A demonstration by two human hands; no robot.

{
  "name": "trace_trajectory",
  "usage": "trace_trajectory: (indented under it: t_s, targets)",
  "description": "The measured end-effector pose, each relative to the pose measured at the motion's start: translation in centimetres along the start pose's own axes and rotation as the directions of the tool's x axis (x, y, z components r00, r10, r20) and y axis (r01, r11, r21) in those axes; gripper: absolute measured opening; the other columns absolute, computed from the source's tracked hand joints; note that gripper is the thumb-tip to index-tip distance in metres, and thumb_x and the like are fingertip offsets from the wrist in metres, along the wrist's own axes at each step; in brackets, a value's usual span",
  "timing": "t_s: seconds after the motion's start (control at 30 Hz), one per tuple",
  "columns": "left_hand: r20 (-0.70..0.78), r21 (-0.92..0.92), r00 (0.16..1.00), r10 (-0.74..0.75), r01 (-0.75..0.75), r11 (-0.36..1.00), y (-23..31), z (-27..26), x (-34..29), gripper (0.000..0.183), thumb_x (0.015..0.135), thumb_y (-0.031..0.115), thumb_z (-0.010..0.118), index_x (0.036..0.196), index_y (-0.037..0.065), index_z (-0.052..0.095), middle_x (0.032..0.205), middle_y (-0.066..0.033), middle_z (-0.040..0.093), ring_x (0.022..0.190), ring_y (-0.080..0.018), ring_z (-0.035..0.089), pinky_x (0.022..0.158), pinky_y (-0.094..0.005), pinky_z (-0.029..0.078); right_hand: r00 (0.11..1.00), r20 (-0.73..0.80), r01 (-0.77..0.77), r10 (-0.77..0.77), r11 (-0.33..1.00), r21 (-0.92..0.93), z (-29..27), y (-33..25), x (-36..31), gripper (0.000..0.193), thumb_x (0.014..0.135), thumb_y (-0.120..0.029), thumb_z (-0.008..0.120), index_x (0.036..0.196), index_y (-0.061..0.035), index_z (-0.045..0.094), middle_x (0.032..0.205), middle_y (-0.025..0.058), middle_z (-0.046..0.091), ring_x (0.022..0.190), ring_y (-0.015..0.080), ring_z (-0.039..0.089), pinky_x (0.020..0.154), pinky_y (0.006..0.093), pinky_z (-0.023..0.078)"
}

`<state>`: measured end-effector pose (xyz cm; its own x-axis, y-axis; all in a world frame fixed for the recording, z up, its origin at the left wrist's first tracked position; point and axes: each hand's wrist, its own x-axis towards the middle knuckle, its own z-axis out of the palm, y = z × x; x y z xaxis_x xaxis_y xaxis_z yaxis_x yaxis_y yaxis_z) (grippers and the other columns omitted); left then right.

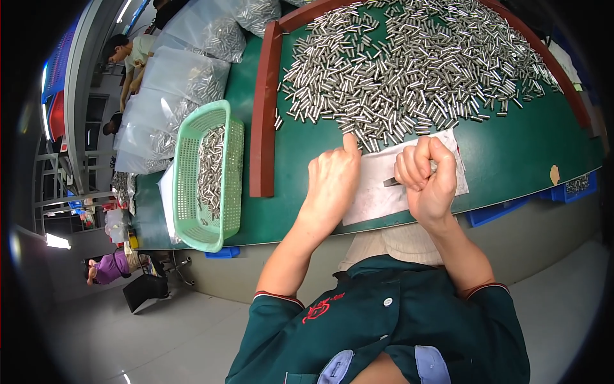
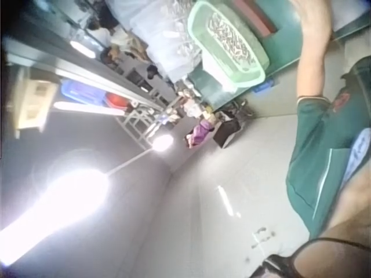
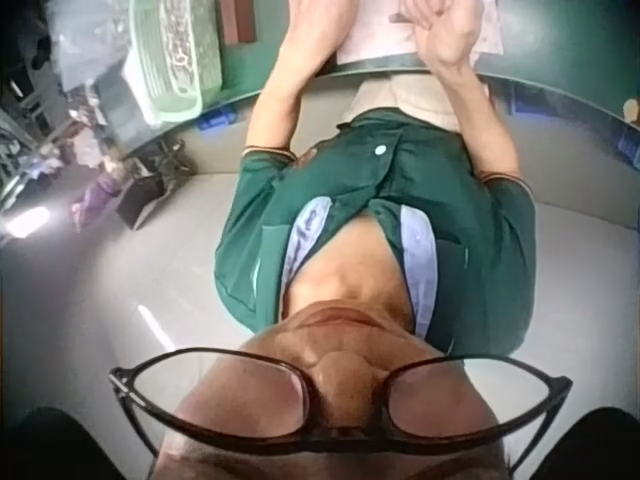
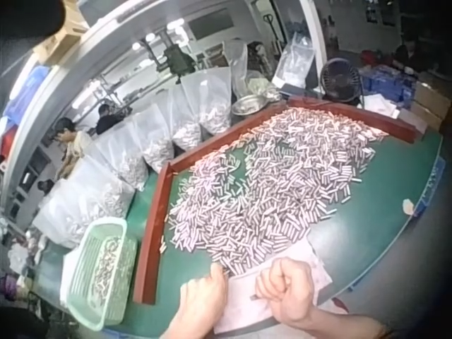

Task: Cleaning small cylindrical metal tubes by rubbing them against a cloth and sorting them into a basket.

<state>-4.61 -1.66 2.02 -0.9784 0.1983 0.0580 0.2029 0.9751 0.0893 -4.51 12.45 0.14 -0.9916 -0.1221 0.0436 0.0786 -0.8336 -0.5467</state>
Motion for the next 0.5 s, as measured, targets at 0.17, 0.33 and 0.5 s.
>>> trace_trajectory:
  t_s: [0.17,0.33,0.5]
  targets:
    - [0.013,0.129,0.989,0.146,-0.147,0.981,-0.8,-0.2,0.0,0.014,0.063,-0.004,0.050,0.072,0.001,0.040,0.057,-0.0144,0.054,0.056,-0.0281,0.059,0.046,-0.0354,0.047,1.000,-0.007,-0.008,0.008,1.000,-0.003,0.1,0.1,-0.2,0.038,0.089,-0.020,0.029,0.053,-0.0092,0.028,0.043,-0.0011,0.026,0.038,0.0069,0.019,0.038,0.0228,0.018]
    - [-0.049,-0.166,0.987,0.150,-0.156,0.974,-1.0,-1.4,-0.6,0.008,0.079,0.006,0.051,0.080,0.002,0.044,0.053,-0.0140,0.051,0.050,-0.0311,0.053,0.045,-0.0384,0.040,1.000,-0.023,-0.009,0.010,1.000,0.008,-0.2,0.1,-0.1,0.037,0.089,-0.019,0.029,0.053,-0.0089,0.028,0.042,-0.0010,0.027,0.038,0.0065,0.019,0.038,0.0225,0.018]
    - [0.164,-0.537,0.959,0.231,-0.110,0.837,0.8,-1.2,-2.7,0.011,0.078,0.006,0.055,0.085,0.001,0.048,0.058,-0.0158,0.054,0.052,-0.0327,0.053,0.047,-0.0367,0.040,0.999,0.029,-0.033,0.036,0.994,-0.101,0.0,-0.4,0.0,0.037,0.089,-0.025,0.028,0.055,-0.0108,0.027,0.044,-0.0016,0.024,0.040,0.0080,0.018,0.041,0.0234,0.018]
